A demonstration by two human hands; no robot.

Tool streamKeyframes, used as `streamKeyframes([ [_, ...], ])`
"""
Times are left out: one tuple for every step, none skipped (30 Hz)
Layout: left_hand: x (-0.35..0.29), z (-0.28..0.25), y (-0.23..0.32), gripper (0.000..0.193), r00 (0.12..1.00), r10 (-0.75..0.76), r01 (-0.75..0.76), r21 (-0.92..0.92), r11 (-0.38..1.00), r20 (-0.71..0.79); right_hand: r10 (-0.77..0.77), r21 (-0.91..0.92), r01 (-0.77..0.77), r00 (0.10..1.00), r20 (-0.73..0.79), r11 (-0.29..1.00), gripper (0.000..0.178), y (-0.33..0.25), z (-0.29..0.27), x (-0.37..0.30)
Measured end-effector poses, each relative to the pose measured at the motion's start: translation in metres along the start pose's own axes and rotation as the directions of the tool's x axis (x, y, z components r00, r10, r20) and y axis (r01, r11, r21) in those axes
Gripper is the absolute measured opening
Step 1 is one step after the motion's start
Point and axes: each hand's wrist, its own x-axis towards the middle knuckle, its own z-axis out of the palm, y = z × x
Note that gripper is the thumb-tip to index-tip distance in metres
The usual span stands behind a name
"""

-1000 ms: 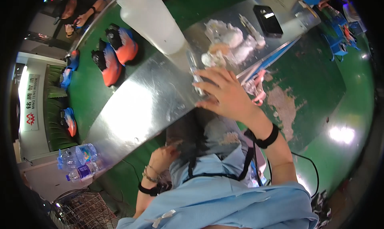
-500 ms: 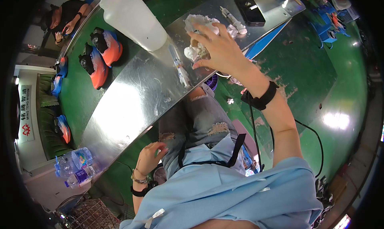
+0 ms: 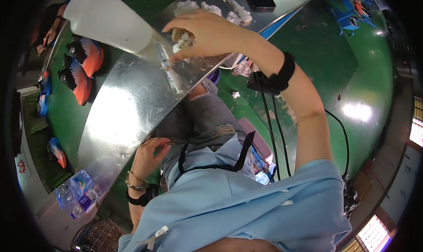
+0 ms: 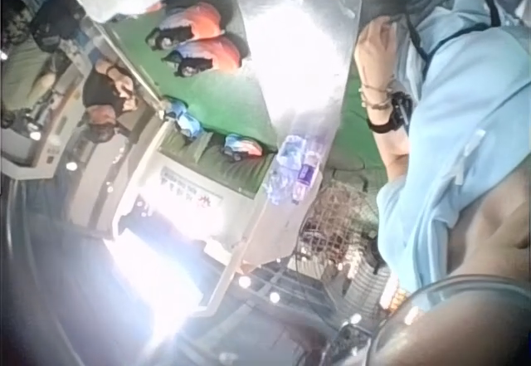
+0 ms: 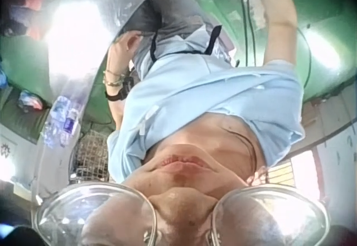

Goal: Apply adhesive to the edges of shoe soles using a syringe and wiping with a cloth.

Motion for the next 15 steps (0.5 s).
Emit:
streamKeyframes([
  [0.004, -0.001, 0.003, 0.017, 0.999, 0.037, -0.037, 0.002, 0.999, 0.012, 0.011, -0.008, -0.011, 1.000, 0.007, 1.000, 0.059, -0.004, -0.007, -0.001],
  [0.007, 0.000, 0.006, 0.018, 0.997, 0.062, -0.062, 0.011, 0.998, 0.042, 0.052, 0.045, -0.054, 0.998, 0.031, 0.998, 0.058, -0.009, -0.012, -0.002],
  [0.012, 0.001, 0.011, 0.018, 0.996, 0.072, -0.073, 0.003, 0.997, 0.048, 0.093, 0.098, -0.098, 0.994, 0.051, 0.990, 0.057, -0.012, -0.014, -0.003],
  [0.017, 0.003, 0.018, 0.018, 0.990, 0.134, -0.131, -0.069, 0.989, 0.047, 0.105, 0.167, -0.114, 0.993, 0.060, 0.979, 0.057, -0.013, -0.014, -0.004],
  [0.024, 0.005, 0.026, 0.019, 0.980, 0.195, -0.188, -0.142, 0.972, 0.041, 0.116, 0.158, -0.124, 0.991, 0.062, 0.980, 0.057, -0.015, -0.017, -0.006],
  [0.029, 0.005, 0.035, 0.019, 0.980, 0.195, -0.187, -0.147, 0.971, 0.042, 0.121, 0.186, -0.136, 0.989, 0.088, 0.973, 0.057, -0.022, -0.018, -0.005],
  [0.037, 0.007, 0.046, 0.022, 0.958, 0.281, -0.271, -0.158, 0.950, 0.049, 0.124, 0.215, -0.146, 0.986, 0.115, 0.966, 0.057, -0.029, -0.016, -0.005],
  [0.046, 0.009, 0.058, 0.025, 0.929, 0.366, -0.353, -0.169, 0.920, 0.055, 0.125, 0.214, -0.148, 0.985, 0.120, 0.965, 0.057, -0.034, -0.014, -0.006],
  [0.056, 0.013, 0.072, 0.030, 0.877, 0.480, -0.475, -0.172, 0.863, -0.010, 0.088, 0.275, -0.124, 0.986, 0.140, 0.953, 0.062, -0.040, -0.011, -0.006],
  [0.066, 0.015, 0.087, 0.036, 0.808, 0.585, -0.589, -0.165, 0.791, -0.078, 0.050, 0.335, -0.101, 0.986, 0.158, 0.937, 0.068, -0.046, -0.008, -0.005],
  [0.074, 0.013, 0.104, 0.041, 0.737, 0.671, -0.675, -0.046, 0.736, -0.079, 0.052, 0.332, -0.104, 0.985, 0.162, 0.937, 0.068, -0.054, -0.007, -0.004],
  [0.080, 0.013, 0.117, 0.045, 0.660, 0.748, -0.745, 0.073, 0.663, -0.067, 0.072, 0.368, -0.145, 0.976, 0.206, 0.919, 0.067, -0.063, -0.006, -0.004],
  [0.083, 0.020, 0.127, 0.045, 0.660, 0.748, -0.744, 0.069, 0.664, -0.071, 0.087, 0.400, -0.184, 0.965, 0.249, 0.898, 0.067, -0.072, -0.005, -0.002],
  [0.084, 0.028, 0.136, 0.047, 0.609, 0.791, -0.783, 0.113, 0.611, -0.053, 0.086, 0.400, -0.187, 0.963, 0.255, 0.897, 0.067, -0.081, -0.003, -0.001],
  [0.086, 0.034, 0.142, 0.048, 0.549, 0.835, -0.823, 0.153, 0.547, -0.030, 0.153, 0.445, -0.290, 0.936, 0.318, 0.847, 0.066, -0.087, -0.002, -0.001],
])
